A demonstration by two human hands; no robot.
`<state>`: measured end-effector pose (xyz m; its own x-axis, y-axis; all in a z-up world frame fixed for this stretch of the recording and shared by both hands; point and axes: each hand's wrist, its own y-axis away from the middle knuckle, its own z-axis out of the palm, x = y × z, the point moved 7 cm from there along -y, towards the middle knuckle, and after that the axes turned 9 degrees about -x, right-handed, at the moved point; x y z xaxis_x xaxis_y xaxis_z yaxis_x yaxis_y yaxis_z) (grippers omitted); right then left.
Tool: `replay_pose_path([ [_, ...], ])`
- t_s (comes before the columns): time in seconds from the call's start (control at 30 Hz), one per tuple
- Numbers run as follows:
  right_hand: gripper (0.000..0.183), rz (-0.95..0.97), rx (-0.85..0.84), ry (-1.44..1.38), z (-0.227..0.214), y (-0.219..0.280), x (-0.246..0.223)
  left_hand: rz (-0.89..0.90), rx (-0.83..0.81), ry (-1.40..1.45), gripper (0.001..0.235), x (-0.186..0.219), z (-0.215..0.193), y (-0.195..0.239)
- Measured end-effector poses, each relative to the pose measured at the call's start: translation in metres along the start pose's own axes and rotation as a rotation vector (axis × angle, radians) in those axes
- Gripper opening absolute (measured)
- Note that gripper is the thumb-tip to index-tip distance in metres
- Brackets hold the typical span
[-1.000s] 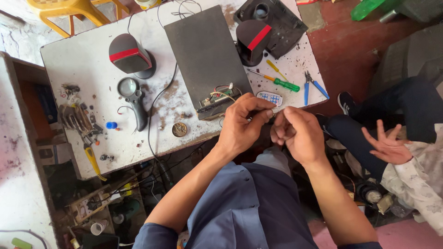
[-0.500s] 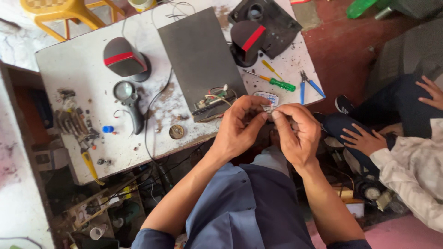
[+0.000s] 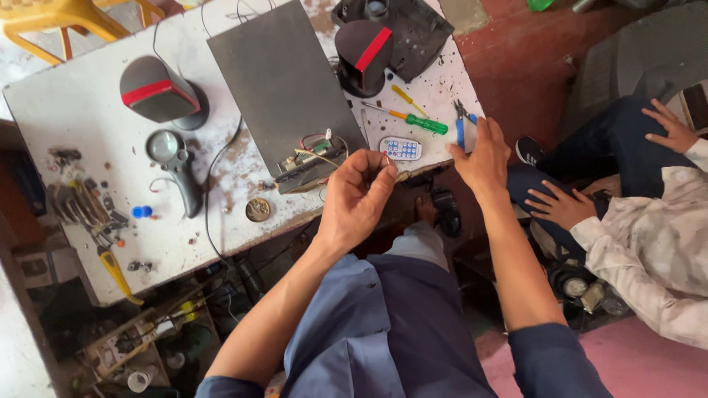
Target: The person uses a soldering iron to work on wires connected to a small circuit board inside a black box. They also use pliers to strip wire insulation and a magnifying glass to inspect the connections.
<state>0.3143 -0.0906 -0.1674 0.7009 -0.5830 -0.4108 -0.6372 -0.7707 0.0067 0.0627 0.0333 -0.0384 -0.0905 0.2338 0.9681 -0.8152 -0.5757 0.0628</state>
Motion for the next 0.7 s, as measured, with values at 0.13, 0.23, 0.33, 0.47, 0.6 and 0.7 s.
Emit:
replay_pose_path([
  [0.13, 0.064, 0.208, -0.141, 0.132, 0.015, -0.014, 0.021, 0.031, 0.01, 0.015, 0.011, -0.002, 0.0, -0.006],
  [0.23, 0.055, 0.272, -0.086, -0.185, 0.0, -0.011, 0.029, 0.048, 0.037, 0.25, 0.009, -0.009, -0.001, -0.014],
  [0.33, 0.047, 0.339, -0.154, -1.317, -0.005, 0.005, 0.022, 0.076, 0.071, 0.391, 0.004, -0.015, -0.006, -0.02],
  [0.47, 0.038, 0.238, -0.314, -2.044, -0.018, 0.043, -0.05, 0.108, 0.049, 0.442, 0.005, -0.019, -0.006, -0.024],
  [0.6, 0.032, -0.139, -0.408, -1.508, -0.037, 0.078, -0.135, 0.084, 0.037, 0.442, 0.008, -0.019, -0.003, -0.023],
  [0.7, 0.028, -0.246, -0.357, -1.101, -0.053, 0.085, -0.167, 0.111, 0.013, 0.466, 0.008, -0.015, -0.002, -0.017],
])
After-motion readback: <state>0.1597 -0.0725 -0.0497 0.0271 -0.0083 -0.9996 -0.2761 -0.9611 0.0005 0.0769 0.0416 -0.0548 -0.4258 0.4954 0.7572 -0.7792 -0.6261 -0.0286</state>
